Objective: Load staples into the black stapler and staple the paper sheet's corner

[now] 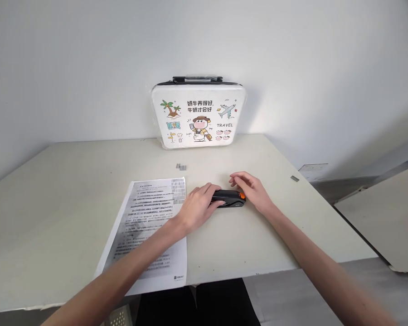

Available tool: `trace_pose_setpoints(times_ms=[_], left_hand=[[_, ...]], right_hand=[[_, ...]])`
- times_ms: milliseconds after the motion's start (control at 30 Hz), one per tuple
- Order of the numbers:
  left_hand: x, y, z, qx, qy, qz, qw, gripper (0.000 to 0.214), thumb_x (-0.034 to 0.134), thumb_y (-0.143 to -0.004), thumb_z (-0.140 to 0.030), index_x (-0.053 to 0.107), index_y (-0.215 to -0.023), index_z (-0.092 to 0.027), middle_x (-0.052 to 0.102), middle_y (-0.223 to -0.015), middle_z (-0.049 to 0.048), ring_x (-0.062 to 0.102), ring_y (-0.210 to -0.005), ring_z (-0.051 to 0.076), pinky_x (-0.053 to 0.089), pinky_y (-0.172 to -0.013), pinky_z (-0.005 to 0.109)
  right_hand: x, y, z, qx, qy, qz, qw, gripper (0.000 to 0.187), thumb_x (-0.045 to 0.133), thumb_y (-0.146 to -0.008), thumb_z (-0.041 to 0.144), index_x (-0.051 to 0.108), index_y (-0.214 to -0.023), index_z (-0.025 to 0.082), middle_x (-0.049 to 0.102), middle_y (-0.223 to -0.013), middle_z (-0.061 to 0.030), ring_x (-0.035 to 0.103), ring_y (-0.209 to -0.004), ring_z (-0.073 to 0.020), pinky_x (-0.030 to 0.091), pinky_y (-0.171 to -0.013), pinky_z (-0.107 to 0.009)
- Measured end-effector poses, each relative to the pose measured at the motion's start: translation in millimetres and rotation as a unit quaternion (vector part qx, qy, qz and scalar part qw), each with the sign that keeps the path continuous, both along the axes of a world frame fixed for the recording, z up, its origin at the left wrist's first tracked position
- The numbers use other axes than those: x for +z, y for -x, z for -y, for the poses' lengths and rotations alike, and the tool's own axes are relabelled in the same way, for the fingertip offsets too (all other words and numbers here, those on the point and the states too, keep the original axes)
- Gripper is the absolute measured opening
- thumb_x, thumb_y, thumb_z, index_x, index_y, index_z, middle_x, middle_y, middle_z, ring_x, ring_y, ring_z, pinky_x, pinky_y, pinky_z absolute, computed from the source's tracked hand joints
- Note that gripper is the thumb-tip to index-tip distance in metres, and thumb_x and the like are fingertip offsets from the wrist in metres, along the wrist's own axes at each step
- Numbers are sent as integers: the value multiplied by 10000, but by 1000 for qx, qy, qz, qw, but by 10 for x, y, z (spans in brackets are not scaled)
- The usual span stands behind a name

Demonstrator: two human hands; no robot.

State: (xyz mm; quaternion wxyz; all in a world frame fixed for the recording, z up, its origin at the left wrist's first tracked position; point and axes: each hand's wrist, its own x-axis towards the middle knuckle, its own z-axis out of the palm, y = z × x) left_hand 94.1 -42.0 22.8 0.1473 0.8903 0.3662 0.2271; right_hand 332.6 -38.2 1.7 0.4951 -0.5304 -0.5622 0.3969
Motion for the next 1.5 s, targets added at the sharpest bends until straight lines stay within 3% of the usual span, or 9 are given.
trace_pose_setpoints(times_ms=[167, 367, 600, 767, 1033, 1133, 1300, 1400, 1500], left_hand=[[-58, 220, -19, 14, 14, 41, 999, 395, 702, -998, -340, 523, -1348, -297, 722, -1180, 61, 721, -1072, 285, 562, -969, 479], [-64, 370, -72, 11, 14, 50, 999, 257, 785, -939, -295, 654, -1159, -266, 732, -1169, 44, 708, -1096, 277, 541, -1020, 484], [-68, 309, -163, -4, 4, 30, 1000, 117, 766, -953, -360, 735, -958, -247, 754, -1055, 48, 698, -997, 266, 554, -966, 485], [-65, 433, -149, 1, -2, 37, 999, 152, 717, -986, -404, 734, -977, -253, 750, -1043, 50, 693, -975, 260, 558, -956, 476], [59, 847, -138, -2, 2, 45, 999, 280, 710, -973, -528, 720, -1115, -286, 752, -1080, 44, 706, -1023, 251, 561, -963, 429], [96, 971, -335, 57, -14, 38, 998, 312, 649, -1005, -520, 708, -1191, -277, 752, -1068, 58, 707, -1026, 263, 565, -937, 429], [95, 994, -950, 192, -18, -72, 979, 340, 583, -1013, -301, 674, -1328, -209, 697, -1175, 111, 651, -1153, 293, 516, -1038, 450], [77, 943, -1266, 204, 3, -113, 972, 412, 580, -1003, -298, 662, -1400, -225, 652, -1235, 130, 609, -1219, 327, 473, -1092, 490], [66, 918, -1420, 206, 19, -130, 970, 359, 589, -990, -313, 723, -1319, -264, 644, -1234, 124, 597, -1222, 351, 446, -1108, 526]], right_hand=[[9, 62, 55, 36, 16, 21, 999, 383, 569, -980, 596, 709, -1086, 256, 751, -1061, -69, 696, -882, -209, 563, -798, -354], [-17, 80, 68, 51, 19, 59, 997, 428, 459, -1031, 616, 694, -1087, 262, 757, -1130, -77, 694, -985, -231, 545, -922, -399], [22, 80, 78, 62, 32, 36, 997, 449, 502, -1016, 658, 675, -1121, 257, 760, -1171, -89, 703, -1010, -238, 565, -867, -373], [73, 112, 148, 61, 19, 61, 996, 461, 500, -1023, 668, 702, -1052, 254, 778, -1089, -70, 711, -994, -241, 556, -902, -362], [83, 149, 188, 60, 24, 122, 990, 492, 439, -1051, 643, 747, -969, 268, 784, -1123, -50, 702, -1051, -269, 524, -896, -367], [80, 147, 182, 59, 26, 116, 991, 499, 439, -1046, 651, 749, -974, 267, 786, -1117, -54, 703, -1038, -273, 527, -889, -371], [92, 150, 179, 58, 25, 109, 992, 497, 438, -1050, 647, 746, -972, 265, 784, -1107, -55, 703, -1052, -269, 522, -913, -366], [114, 158, 179, 59, 26, 111, 992, 506, 432, -1051, 652, 741, -972, 259, 785, -1102, -59, 703, -1060, -266, 519, -915, -359], [142, 168, 180, 61, 29, 113, 991, 524, 423, -1052, 658, 736, -973, 246, 784, -1094, -62, 701, -1058, -259, 515, -909, -349]])
